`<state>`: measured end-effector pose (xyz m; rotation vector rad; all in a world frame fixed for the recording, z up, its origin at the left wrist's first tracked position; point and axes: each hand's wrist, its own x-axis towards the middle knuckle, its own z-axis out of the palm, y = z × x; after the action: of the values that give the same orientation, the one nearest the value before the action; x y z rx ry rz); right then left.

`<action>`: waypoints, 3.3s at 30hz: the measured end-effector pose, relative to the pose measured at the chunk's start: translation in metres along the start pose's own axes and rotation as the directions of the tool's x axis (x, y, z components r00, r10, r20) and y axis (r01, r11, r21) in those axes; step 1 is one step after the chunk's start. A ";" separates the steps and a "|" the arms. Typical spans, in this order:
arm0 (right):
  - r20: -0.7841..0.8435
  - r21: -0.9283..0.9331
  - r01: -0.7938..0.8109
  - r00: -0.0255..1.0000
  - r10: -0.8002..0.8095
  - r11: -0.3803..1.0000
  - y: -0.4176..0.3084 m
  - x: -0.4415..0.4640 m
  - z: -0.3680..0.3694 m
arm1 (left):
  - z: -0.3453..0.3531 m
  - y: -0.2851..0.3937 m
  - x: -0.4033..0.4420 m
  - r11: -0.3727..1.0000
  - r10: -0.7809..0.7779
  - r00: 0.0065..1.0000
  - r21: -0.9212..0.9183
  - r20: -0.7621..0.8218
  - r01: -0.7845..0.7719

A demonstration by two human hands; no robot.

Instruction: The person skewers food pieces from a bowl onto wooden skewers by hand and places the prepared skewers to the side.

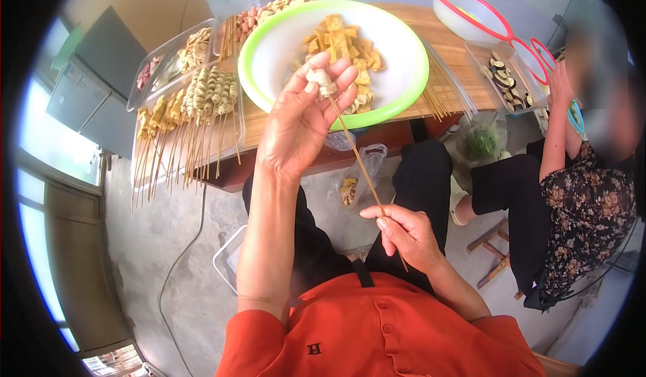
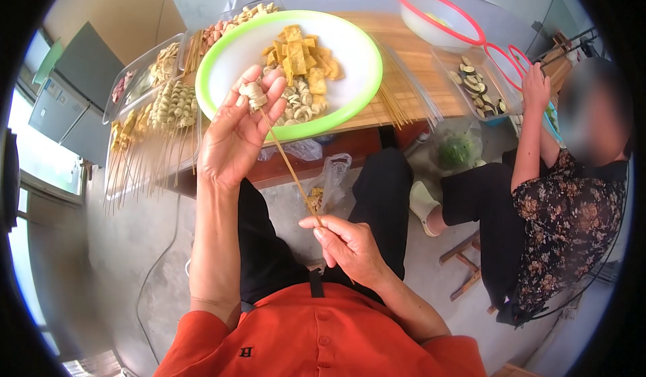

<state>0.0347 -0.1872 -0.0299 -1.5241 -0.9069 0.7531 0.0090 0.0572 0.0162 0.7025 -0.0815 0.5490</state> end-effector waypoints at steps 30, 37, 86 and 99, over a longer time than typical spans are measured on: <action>-0.071 0.077 -0.026 0.997 0.031 0.997 0.037 0.001 -0.015 | -0.057 0.087 0.080 0.318 -0.073 0.959 0.905 -0.275 0.283; -0.050 0.142 -0.096 0.993 0.104 0.985 0.052 0.004 -0.024 | -0.117 0.065 0.145 -0.556 -0.286 0.917 0.828 -0.277 0.077; -0.005 0.002 0.074 0.997 -0.074 0.997 0.005 -0.007 -0.001 | -0.011 0.018 -0.012 0.966 -0.108 0.983 0.218 -0.150 0.139; -0.101 -0.321 0.186 0.968 -0.229 0.929 0.004 -0.007 -0.018 | -0.023 0.035 -0.030 0.930 -0.199 0.977 0.299 -0.077 0.213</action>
<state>0.0475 -0.2021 -0.0318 -1.6954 -1.0998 0.3576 -0.0371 0.0807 0.0116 0.9886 0.1222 0.3774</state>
